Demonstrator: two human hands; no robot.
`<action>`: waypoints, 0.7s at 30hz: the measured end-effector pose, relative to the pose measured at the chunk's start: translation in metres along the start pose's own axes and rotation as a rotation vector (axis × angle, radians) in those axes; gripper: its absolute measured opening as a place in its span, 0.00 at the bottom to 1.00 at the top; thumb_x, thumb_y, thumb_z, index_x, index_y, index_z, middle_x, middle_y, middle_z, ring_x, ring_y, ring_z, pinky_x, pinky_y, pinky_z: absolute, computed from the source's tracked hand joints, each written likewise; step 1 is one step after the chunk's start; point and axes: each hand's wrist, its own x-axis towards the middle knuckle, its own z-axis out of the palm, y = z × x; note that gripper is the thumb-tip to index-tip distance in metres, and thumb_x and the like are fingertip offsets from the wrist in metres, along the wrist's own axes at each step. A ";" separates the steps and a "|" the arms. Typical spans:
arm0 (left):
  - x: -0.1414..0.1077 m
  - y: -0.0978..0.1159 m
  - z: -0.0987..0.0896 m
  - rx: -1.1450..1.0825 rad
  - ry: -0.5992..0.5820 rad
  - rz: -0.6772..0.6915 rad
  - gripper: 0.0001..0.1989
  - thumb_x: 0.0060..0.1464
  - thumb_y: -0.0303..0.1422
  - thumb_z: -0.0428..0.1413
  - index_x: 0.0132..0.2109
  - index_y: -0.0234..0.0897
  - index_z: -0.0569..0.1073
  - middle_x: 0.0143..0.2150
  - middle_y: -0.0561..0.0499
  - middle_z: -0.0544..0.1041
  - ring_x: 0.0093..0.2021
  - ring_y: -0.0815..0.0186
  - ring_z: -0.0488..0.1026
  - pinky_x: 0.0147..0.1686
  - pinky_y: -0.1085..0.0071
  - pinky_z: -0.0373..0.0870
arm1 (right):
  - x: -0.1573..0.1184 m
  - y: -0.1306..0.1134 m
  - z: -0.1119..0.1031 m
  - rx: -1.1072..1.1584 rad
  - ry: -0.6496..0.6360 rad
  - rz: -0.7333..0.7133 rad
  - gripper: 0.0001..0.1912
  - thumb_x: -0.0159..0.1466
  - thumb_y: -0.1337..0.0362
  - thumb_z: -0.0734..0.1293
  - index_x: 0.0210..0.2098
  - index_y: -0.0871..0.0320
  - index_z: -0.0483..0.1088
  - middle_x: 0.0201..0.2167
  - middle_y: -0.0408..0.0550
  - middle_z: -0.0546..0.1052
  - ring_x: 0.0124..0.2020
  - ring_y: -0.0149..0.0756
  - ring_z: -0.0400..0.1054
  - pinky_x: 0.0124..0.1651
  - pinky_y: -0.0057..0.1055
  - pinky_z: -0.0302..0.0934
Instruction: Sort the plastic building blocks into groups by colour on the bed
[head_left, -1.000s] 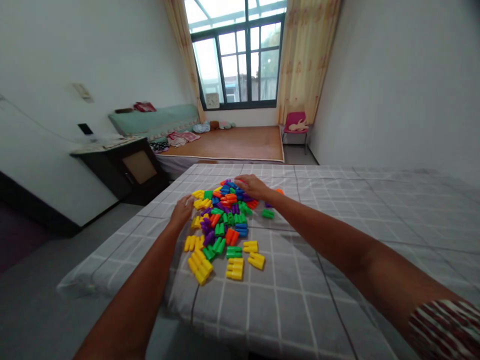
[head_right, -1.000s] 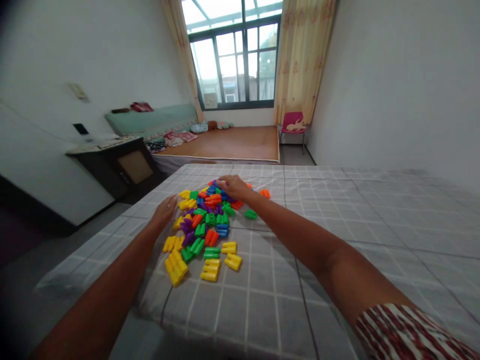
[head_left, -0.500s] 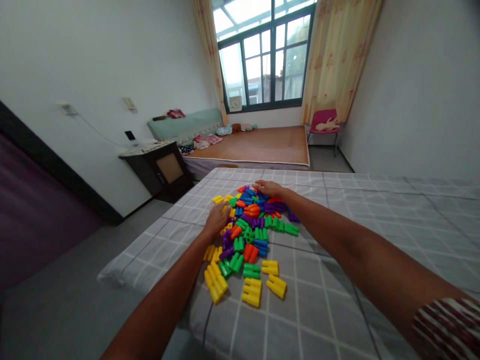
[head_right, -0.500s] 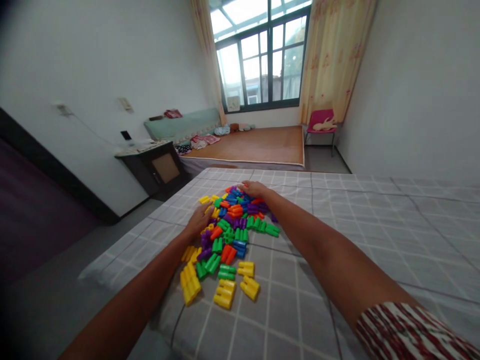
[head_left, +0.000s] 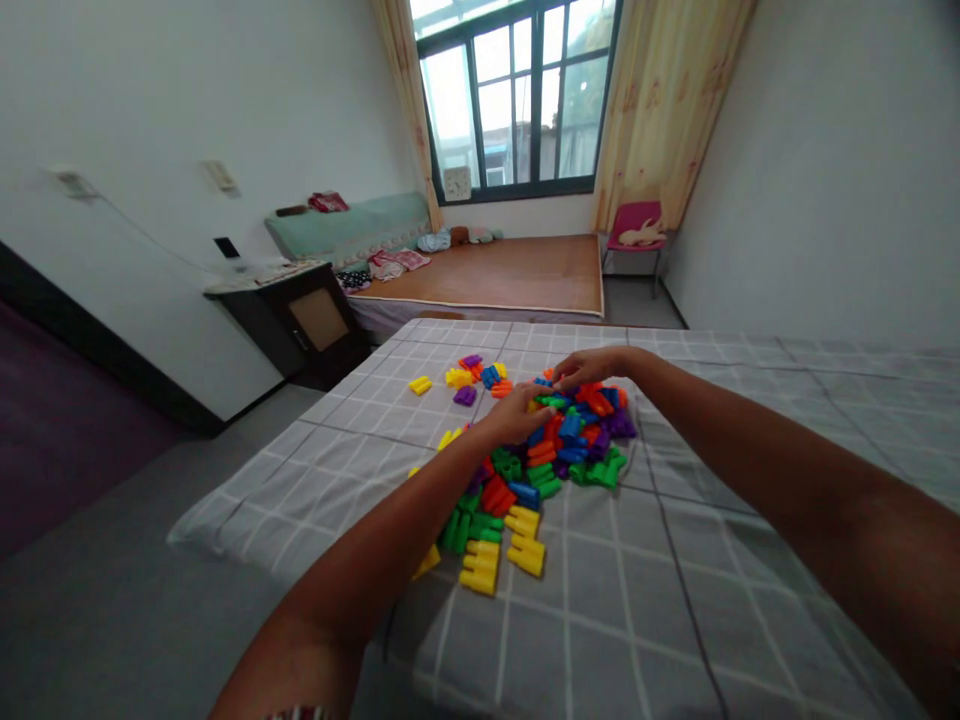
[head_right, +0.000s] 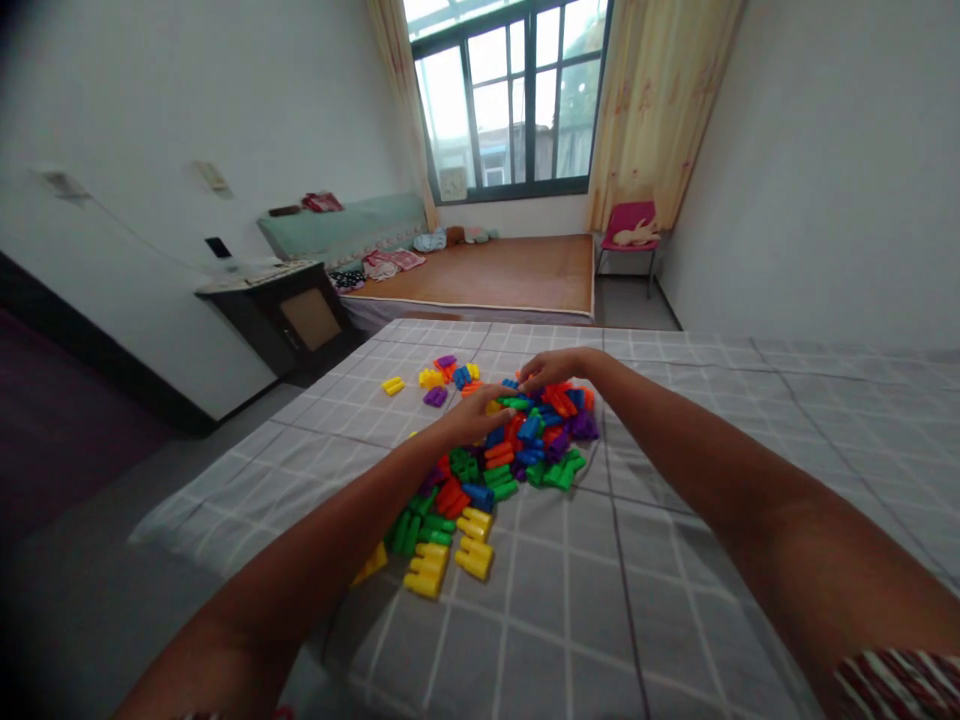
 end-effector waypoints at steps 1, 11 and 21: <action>0.004 0.009 0.007 0.004 -0.020 0.032 0.21 0.55 0.34 0.55 0.55 0.34 0.73 0.53 0.43 0.76 0.54 0.57 0.71 0.56 0.60 0.66 | -0.015 0.003 -0.001 0.009 -0.018 0.008 0.31 0.57 0.43 0.65 0.47 0.62 0.75 0.38 0.50 0.79 0.38 0.37 0.70 0.40 0.29 0.62; 0.003 0.072 -0.030 0.038 -0.213 0.314 0.24 0.58 0.39 0.55 0.60 0.41 0.68 0.68 0.44 0.58 0.67 0.57 0.57 0.64 0.60 0.55 | -0.102 0.012 -0.023 -0.198 0.017 0.257 0.25 0.52 0.41 0.68 0.31 0.58 0.77 0.29 0.49 0.79 0.32 0.39 0.71 0.37 0.33 0.63; -0.207 0.014 -0.117 0.166 -0.245 -0.266 0.50 0.37 0.49 0.67 0.67 0.47 0.58 0.69 0.45 0.56 0.68 0.50 0.53 0.63 0.55 0.57 | 0.001 -0.108 0.051 -0.105 0.220 -0.363 0.28 0.66 0.44 0.56 0.55 0.55 0.71 0.55 0.50 0.73 0.54 0.44 0.67 0.56 0.38 0.59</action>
